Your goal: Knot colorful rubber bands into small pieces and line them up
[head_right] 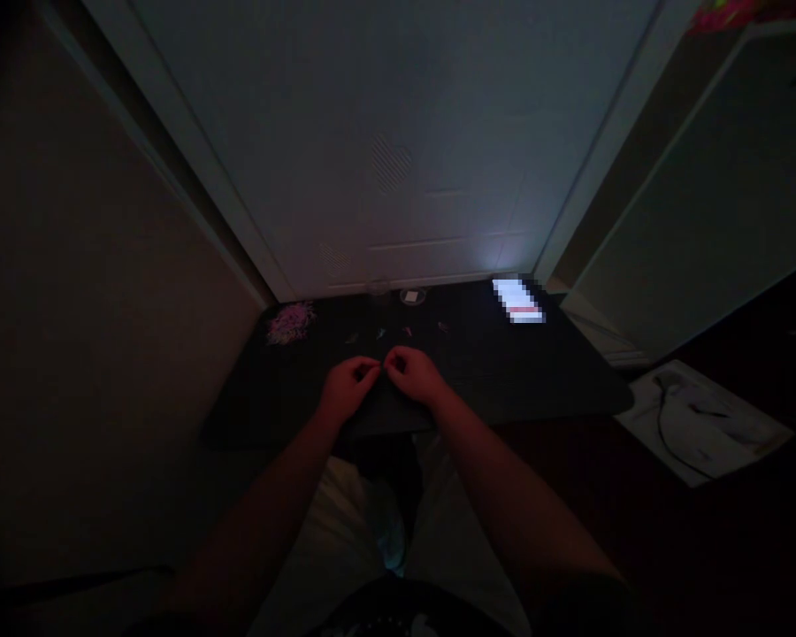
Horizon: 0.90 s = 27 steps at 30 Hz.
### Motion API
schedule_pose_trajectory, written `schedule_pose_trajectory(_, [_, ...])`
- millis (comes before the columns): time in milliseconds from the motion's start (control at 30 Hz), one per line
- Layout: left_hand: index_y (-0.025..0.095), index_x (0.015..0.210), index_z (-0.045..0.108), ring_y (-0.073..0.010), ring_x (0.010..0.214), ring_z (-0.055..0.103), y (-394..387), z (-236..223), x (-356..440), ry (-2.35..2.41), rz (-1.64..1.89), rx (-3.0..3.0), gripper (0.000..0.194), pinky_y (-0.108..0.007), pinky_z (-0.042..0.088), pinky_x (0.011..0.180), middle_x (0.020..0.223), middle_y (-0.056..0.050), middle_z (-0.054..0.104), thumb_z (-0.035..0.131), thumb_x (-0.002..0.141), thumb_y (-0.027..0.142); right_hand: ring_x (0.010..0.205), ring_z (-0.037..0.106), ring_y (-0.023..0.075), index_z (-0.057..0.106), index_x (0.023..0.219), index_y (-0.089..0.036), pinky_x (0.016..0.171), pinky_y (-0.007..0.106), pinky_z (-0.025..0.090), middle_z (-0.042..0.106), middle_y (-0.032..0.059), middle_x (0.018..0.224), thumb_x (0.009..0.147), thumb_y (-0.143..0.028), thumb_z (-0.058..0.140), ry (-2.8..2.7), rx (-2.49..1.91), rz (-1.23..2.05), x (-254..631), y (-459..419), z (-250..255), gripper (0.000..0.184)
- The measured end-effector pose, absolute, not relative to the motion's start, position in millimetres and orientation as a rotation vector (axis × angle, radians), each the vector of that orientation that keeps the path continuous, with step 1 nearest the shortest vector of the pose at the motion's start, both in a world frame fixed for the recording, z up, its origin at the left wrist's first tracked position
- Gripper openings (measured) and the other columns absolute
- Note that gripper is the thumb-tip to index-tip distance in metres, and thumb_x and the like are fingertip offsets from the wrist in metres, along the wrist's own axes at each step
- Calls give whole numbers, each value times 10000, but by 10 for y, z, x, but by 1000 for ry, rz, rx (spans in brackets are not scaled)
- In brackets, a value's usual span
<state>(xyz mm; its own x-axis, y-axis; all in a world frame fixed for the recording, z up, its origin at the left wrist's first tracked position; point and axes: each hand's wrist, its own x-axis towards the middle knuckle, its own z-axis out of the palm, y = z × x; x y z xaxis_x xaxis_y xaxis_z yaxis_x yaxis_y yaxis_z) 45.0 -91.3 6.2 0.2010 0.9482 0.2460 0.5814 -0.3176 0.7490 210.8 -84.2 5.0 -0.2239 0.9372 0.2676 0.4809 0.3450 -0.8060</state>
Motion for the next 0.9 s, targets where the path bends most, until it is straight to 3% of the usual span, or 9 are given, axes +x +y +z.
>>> schedule_pose_trajectory(500, [187, 855, 612, -128, 740, 574, -923, 101, 446, 1364, 862, 2075, 180, -242, 434, 663, 813, -11, 644, 478, 833, 305, 626, 509, 128, 552, 743, -182, 596, 248, 394, 565, 1, 677, 770, -236, 493, -1582, -1352, 627, 2109, -795, 21, 85])
schedule_pose_trajectory(900, [184, 865, 604, -129, 733, 575, -927, 100, 444, 1403, 900, 2043, 170, -253, 445, 683, 822, -16, 646, 485, 831, 300, 658, 517, 125, 580, 779, -184, 614, 247, 383, 588, 3, 730, 774, -219, 507, -1822, -1329, 687, 2094, -816, 28, 81])
